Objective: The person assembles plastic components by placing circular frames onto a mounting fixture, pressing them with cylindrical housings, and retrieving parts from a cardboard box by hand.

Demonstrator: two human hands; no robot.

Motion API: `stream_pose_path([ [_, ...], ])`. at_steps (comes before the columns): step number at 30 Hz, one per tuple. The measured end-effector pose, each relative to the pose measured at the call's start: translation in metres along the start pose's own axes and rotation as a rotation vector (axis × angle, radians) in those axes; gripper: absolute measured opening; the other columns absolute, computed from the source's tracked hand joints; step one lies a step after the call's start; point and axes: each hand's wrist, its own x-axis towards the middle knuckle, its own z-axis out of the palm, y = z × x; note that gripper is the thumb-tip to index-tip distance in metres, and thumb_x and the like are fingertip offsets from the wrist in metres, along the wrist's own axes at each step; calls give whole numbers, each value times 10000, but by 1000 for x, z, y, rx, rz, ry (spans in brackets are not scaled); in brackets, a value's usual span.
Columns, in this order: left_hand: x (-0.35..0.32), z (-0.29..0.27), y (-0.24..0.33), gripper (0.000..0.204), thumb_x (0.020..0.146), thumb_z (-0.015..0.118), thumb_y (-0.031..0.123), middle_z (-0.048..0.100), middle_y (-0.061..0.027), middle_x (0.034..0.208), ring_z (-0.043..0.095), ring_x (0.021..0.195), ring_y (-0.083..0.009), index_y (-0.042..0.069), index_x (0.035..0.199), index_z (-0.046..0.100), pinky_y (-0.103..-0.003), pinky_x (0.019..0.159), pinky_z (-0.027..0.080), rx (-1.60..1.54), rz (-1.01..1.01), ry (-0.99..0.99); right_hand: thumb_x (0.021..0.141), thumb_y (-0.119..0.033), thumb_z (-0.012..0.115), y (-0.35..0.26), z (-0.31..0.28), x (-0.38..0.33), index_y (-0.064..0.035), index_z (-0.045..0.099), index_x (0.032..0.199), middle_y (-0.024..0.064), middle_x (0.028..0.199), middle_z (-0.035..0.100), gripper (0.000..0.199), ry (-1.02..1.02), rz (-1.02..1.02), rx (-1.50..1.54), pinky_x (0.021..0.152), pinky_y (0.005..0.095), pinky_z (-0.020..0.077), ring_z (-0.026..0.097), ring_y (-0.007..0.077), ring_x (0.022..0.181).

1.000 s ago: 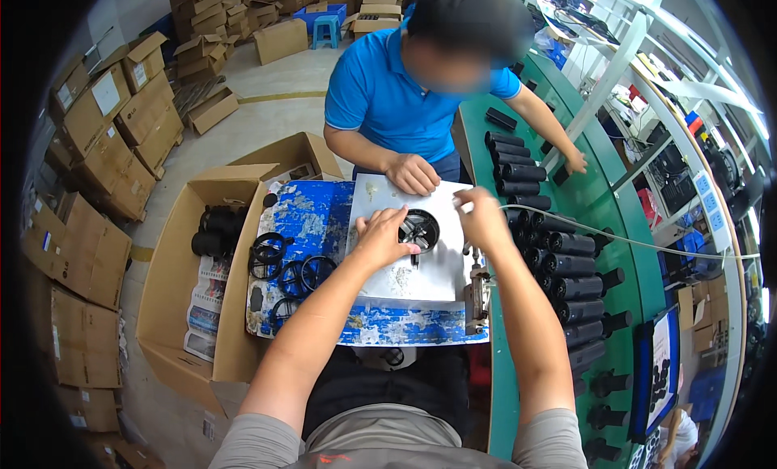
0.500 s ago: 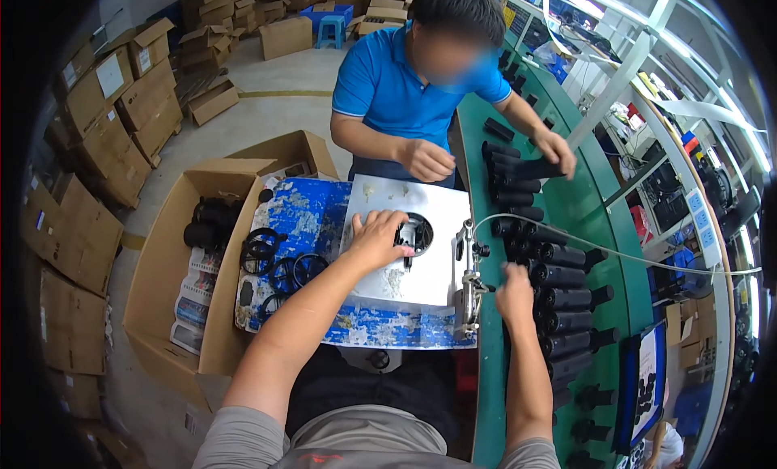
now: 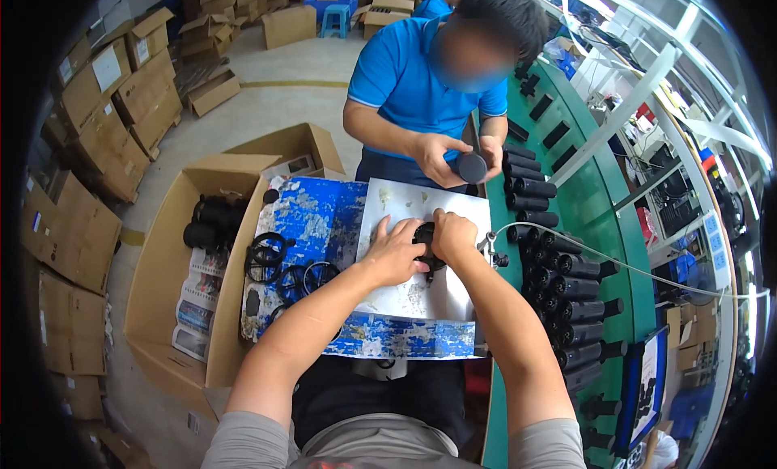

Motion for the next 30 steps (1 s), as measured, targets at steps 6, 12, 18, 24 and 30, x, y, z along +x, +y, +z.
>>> stream_pose_path([
  [6,-10,4,-5,278,899,723,382,451,-237,1521,336,1484,-363,154,1049,775,-718,1161,163,-25,-3,79,817,-161,689,-9,21,4,-86,673,1108,179,1023,746,301,111,-38,17,833,463,591,740,369,973],
  [12,-20,13,10,299,855,772,357,529,-163,1467,392,1447,-362,161,1080,775,-679,1155,196,-26,-17,359,904,-272,672,17,2,-7,-77,671,1147,178,1157,721,312,25,35,-99,842,427,595,724,358,1065],
  [18,-181,-16,-88,199,812,809,299,593,-54,1116,522,1105,-315,181,957,739,-504,920,373,194,-732,717,881,-76,719,-5,-93,-173,-6,656,1119,161,1024,666,256,434,-415,341,773,393,535,655,318,939],
  [24,-194,-1,-174,254,783,823,307,568,-76,1187,502,1176,-328,179,986,738,-501,955,371,481,-795,584,934,-78,757,-27,0,-318,-30,720,1095,20,926,690,172,-168,-278,1169,752,258,523,634,91,842],
  [30,-203,-4,-150,137,793,795,206,569,-124,1126,535,1087,-360,135,866,704,-505,922,399,303,-630,800,971,-148,749,-17,55,-370,-43,707,1184,-12,896,671,242,-243,-47,1527,712,240,507,601,60,783],
])
